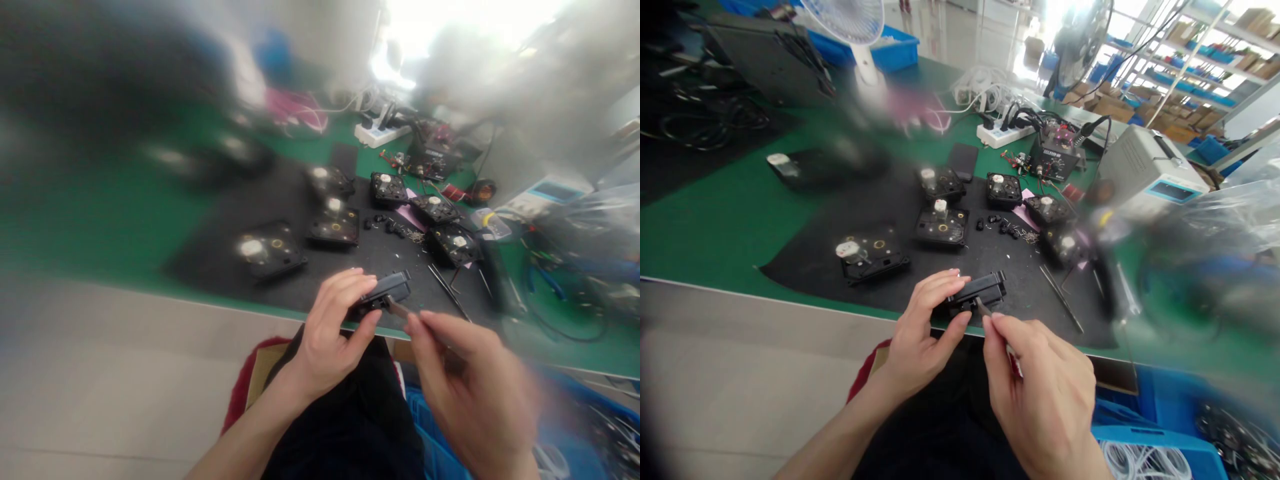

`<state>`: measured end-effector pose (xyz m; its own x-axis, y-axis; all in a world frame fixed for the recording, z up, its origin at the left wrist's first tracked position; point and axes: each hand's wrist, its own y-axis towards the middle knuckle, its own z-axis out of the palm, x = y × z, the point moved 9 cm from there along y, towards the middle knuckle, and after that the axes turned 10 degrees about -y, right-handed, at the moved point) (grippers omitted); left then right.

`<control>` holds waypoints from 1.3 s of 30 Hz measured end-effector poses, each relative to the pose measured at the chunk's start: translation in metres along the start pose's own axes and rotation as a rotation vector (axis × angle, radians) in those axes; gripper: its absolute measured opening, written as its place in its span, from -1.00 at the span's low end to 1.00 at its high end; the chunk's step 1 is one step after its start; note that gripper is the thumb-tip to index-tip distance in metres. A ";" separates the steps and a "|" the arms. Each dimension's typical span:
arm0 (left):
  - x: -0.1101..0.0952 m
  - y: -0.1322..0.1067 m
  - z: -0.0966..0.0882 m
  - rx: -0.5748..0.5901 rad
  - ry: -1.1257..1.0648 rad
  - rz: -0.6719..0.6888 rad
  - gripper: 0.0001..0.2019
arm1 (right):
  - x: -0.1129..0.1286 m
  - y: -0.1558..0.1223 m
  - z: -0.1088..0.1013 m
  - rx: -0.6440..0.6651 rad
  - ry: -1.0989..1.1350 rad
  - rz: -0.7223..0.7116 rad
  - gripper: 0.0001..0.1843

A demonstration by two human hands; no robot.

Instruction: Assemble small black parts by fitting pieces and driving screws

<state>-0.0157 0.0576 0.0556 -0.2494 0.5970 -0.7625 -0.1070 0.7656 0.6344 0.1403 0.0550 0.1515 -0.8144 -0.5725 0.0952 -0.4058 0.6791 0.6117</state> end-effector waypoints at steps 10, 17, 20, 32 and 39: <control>-0.002 0.001 -0.001 0.007 -0.008 -0.016 -0.54 | -0.001 -0.037 0.019 0.079 0.020 -0.031 -0.90; 0.001 0.001 -0.001 0.005 0.013 -0.027 -0.54 | -0.003 -0.026 0.008 0.052 0.029 0.017 -0.93; 0.001 0.001 0.000 0.018 0.018 -0.010 -0.53 | -0.002 -0.006 0.004 0.051 0.010 0.020 -0.94; 0.001 0.003 -0.003 0.042 -0.007 -0.031 -0.53 | -0.001 -0.039 0.021 0.076 0.023 -0.005 -0.93; 0.003 0.003 -0.003 0.025 -0.013 -0.051 -0.53 | 0.001 -0.023 0.008 0.048 0.049 0.022 -0.93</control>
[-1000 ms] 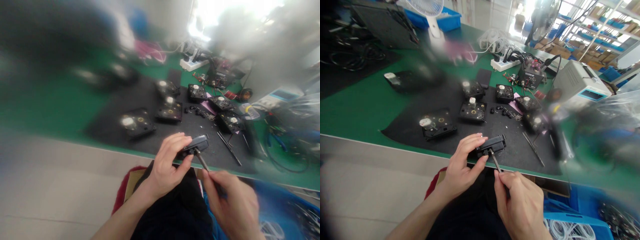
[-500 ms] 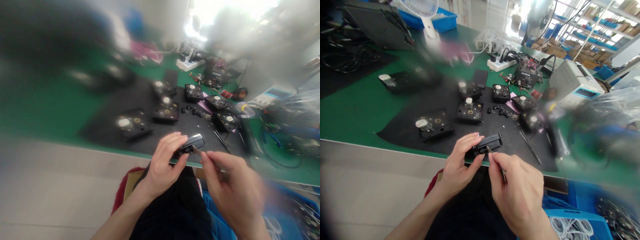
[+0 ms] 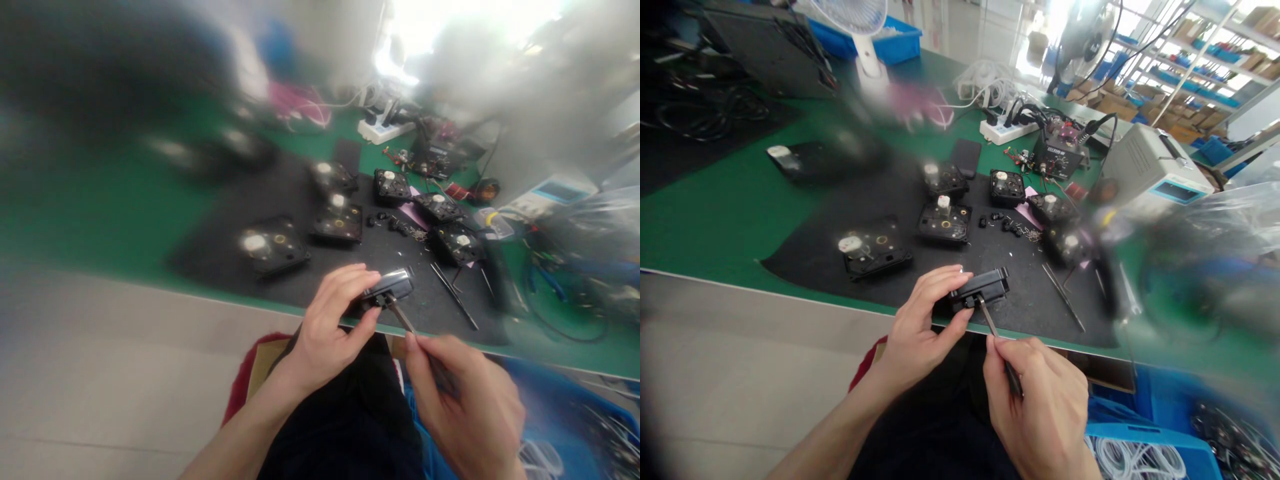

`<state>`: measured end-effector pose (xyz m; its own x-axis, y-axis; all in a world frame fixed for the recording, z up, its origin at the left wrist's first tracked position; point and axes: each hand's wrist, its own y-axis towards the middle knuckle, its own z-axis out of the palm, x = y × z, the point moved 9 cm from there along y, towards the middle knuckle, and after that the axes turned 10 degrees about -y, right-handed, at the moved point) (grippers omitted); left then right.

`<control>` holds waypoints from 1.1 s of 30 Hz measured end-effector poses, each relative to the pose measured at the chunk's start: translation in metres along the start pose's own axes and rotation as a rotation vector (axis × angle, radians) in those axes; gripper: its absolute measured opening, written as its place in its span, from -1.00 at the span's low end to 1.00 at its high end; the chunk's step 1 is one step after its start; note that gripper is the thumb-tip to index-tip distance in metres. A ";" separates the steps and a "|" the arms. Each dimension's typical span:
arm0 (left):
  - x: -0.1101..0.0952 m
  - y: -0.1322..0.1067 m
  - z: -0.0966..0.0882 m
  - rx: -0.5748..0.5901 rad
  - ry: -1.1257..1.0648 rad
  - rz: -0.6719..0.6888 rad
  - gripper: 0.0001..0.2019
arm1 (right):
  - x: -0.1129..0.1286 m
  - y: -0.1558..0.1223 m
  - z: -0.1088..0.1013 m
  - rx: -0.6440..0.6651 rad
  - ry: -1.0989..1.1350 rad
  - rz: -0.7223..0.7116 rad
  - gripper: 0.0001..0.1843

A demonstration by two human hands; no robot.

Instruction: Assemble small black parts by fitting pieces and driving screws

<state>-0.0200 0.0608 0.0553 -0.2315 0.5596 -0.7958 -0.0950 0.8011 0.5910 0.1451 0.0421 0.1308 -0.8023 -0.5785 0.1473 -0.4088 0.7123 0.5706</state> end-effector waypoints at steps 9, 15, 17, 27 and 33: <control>0.001 0.000 0.000 -0.007 -0.005 -0.009 -0.53 | 0.007 -0.009 0.010 -0.047 -0.006 -0.074 -0.89; 0.001 0.000 -0.002 -0.013 0.001 -0.014 -0.54 | 0.001 -0.013 0.007 -0.003 0.018 -0.026 -0.91; 0.002 0.000 -0.002 -0.011 0.007 -0.015 -0.55 | -0.001 -0.009 0.001 -0.009 0.004 -0.012 -0.91; 0.001 0.000 -0.002 0.015 0.008 0.013 -0.54 | 0.001 0.025 -0.005 -0.036 -0.077 -0.033 -0.90; 0.002 0.002 -0.003 0.028 -0.015 -0.032 -0.55 | 0.003 -0.007 0.010 0.004 0.000 -0.046 -0.90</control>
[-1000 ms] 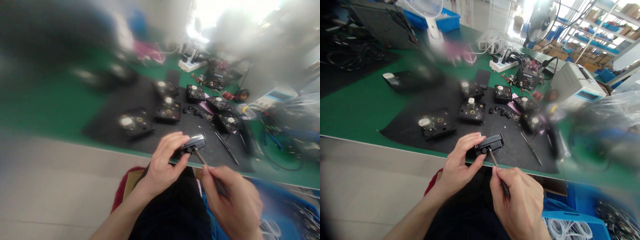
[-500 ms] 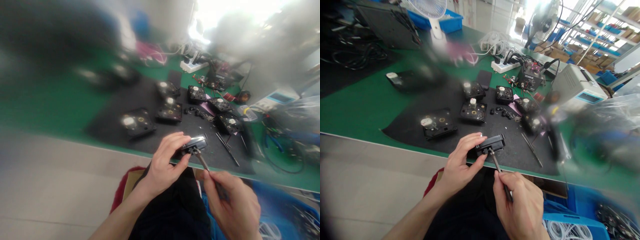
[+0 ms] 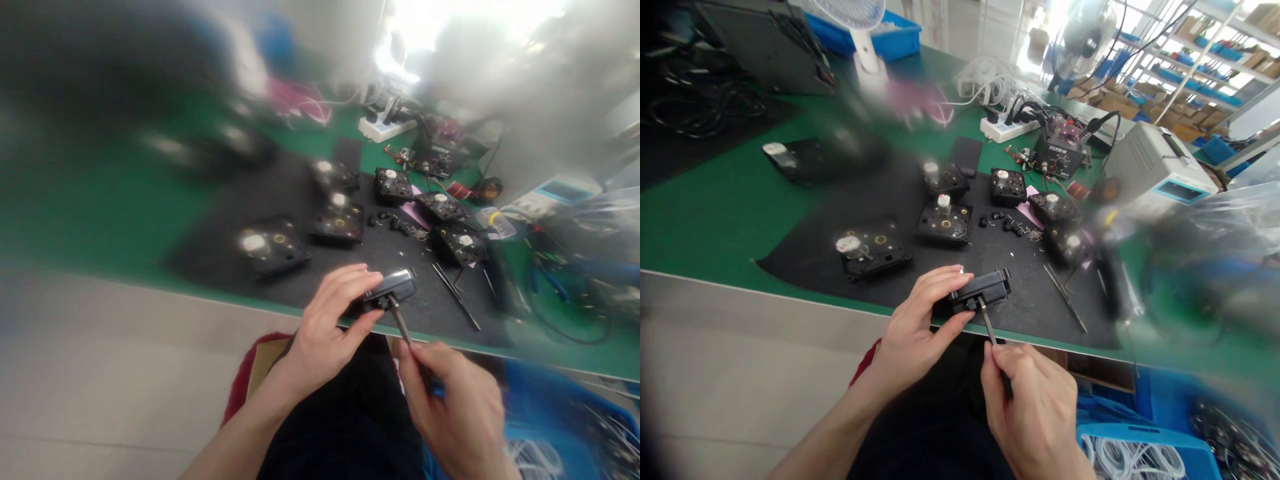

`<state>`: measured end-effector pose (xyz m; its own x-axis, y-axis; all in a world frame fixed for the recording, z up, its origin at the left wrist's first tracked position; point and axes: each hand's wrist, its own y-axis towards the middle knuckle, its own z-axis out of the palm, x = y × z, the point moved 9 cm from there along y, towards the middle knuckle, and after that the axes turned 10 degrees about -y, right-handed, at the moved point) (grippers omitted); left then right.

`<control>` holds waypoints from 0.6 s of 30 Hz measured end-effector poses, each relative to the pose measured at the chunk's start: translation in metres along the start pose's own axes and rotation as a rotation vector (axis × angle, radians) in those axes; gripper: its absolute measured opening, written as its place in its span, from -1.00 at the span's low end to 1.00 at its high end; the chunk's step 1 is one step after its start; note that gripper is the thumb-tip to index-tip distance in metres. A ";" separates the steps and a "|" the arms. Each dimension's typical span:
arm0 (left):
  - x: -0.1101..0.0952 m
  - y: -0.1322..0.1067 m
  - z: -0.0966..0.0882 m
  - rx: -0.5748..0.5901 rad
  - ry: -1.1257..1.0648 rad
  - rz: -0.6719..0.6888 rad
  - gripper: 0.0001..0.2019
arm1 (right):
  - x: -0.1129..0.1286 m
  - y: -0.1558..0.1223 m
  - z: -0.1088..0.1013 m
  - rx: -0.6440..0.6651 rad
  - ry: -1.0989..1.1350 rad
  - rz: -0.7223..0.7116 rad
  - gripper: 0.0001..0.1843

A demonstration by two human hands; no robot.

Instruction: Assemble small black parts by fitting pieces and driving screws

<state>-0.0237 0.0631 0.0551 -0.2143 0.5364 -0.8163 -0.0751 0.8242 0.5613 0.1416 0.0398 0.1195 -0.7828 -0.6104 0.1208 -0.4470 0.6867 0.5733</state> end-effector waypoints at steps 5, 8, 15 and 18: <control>0.000 0.000 -0.001 -0.013 0.002 0.003 -0.55 | -0.003 -0.008 -0.003 -0.011 -0.023 0.029 -0.91; 0.000 0.000 0.000 -0.007 0.001 0.016 -0.55 | -0.003 0.006 -0.012 -0.027 -0.013 0.026 -0.90; 0.000 -0.002 0.001 0.003 0.003 0.033 -0.54 | -0.001 0.032 -0.019 -0.055 -0.100 0.011 -0.88; 0.001 -0.002 0.001 0.008 0.000 0.018 -0.54 | -0.001 0.019 -0.011 -0.031 -0.069 0.006 -0.89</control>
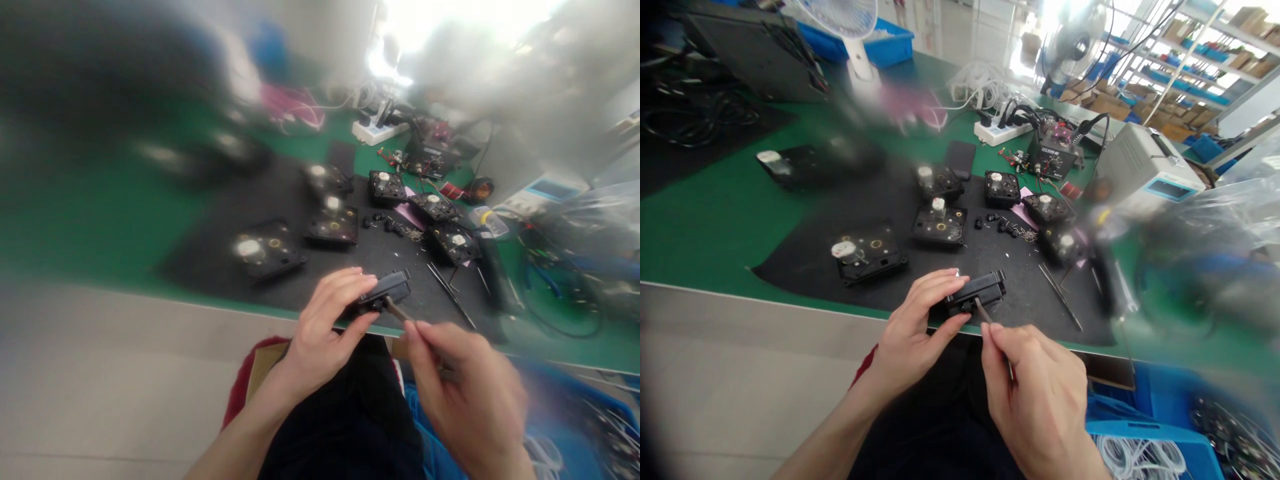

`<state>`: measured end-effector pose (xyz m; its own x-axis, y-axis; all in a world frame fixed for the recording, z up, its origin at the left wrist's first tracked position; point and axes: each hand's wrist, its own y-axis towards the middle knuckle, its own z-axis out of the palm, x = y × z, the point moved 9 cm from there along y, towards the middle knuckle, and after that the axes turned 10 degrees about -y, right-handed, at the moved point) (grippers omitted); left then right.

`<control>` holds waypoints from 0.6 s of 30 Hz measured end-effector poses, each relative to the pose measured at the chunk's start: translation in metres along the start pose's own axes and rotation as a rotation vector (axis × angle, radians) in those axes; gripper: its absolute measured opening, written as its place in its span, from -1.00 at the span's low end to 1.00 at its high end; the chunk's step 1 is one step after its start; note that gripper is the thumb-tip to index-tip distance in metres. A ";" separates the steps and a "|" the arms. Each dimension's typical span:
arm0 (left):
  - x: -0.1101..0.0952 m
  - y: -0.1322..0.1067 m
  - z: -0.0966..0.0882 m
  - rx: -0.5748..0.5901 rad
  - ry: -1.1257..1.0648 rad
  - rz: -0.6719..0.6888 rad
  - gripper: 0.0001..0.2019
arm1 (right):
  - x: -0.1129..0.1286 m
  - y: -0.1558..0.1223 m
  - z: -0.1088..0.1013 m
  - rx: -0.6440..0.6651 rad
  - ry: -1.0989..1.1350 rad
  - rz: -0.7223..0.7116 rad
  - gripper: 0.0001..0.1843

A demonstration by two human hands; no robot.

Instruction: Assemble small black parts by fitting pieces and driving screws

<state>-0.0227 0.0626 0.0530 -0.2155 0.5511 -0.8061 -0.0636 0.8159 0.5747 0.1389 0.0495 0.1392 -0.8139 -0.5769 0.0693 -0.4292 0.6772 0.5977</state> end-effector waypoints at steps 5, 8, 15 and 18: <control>-0.002 0.001 0.000 -0.003 -0.020 0.002 -0.53 | -0.002 -0.030 0.010 0.029 0.035 0.003 -0.93; -0.002 0.001 -0.001 -0.009 -0.020 0.000 -0.53 | -0.004 -0.028 0.007 0.039 0.039 0.032 -0.93; -0.001 0.000 -0.001 -0.004 -0.016 0.013 -0.54 | -0.001 0.013 -0.007 -0.012 0.020 0.023 -0.93; 0.000 0.001 -0.001 -0.005 -0.017 0.007 -0.53 | -0.001 0.012 -0.003 -0.007 0.014 0.032 -0.92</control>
<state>-0.0236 0.0631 0.0535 -0.1990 0.5599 -0.8043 -0.0671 0.8110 0.5812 0.1359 0.0570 0.1489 -0.8216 -0.5613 0.0996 -0.4002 0.6923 0.6004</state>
